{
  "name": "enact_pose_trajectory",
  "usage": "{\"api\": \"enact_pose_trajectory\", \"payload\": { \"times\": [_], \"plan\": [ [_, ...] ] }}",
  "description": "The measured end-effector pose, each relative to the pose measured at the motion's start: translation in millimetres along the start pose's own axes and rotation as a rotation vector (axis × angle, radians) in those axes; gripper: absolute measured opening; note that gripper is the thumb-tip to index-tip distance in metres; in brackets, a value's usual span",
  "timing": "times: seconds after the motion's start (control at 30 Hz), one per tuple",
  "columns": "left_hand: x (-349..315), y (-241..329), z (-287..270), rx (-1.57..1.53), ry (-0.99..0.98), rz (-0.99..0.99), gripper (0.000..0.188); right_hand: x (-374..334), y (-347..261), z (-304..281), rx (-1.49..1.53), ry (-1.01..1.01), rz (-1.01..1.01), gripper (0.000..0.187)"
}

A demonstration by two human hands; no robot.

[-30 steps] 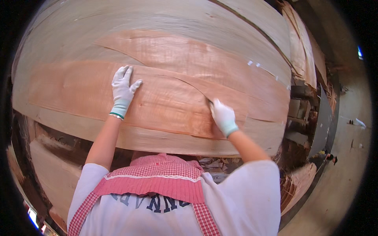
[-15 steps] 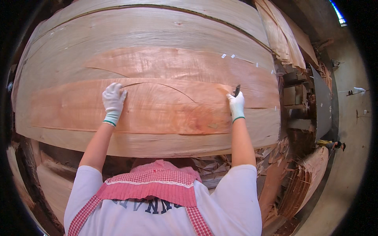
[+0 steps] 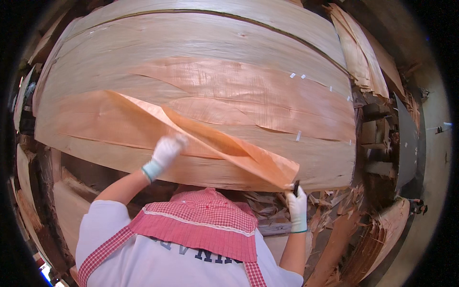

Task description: The person uses a small hand knife to cut and trim sheets of wood veneer, removing damaged sections and striping pieces to size while wearing white gloves and a red apron.

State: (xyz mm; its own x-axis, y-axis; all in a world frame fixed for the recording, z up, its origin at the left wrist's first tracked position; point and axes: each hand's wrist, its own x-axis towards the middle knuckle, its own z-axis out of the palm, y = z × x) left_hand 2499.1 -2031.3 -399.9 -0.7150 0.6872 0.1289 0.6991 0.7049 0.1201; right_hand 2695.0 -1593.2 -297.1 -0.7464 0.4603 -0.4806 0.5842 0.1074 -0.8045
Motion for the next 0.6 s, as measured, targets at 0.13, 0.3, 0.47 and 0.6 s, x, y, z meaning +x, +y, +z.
{"api": "enact_pose_trajectory", "payload": {
  "times": [0.13,0.3,0.47,0.6],
  "plan": [
    [-34.1,52.4,-71.8,-0.445,0.022,0.343,0.029,-3.6,75.6,-2.3,-0.165,-0.108,-0.059,0.014],
    [31.4,7.4,-76.3,-0.235,0.317,-0.218,0.035,-4.4,105.1,-16.4,-0.825,0.149,-0.272,0.034],
    [12.8,-32.5,-0.1,-0.045,0.183,-0.296,0.038,-54.2,5.7,28.7,-0.128,-0.265,0.000,0.024],
    [13.9,-38.2,6.0,-0.084,0.214,-0.275,0.038,-75.7,90.6,15.8,-0.115,-0.722,0.232,0.041]
  ]
}}
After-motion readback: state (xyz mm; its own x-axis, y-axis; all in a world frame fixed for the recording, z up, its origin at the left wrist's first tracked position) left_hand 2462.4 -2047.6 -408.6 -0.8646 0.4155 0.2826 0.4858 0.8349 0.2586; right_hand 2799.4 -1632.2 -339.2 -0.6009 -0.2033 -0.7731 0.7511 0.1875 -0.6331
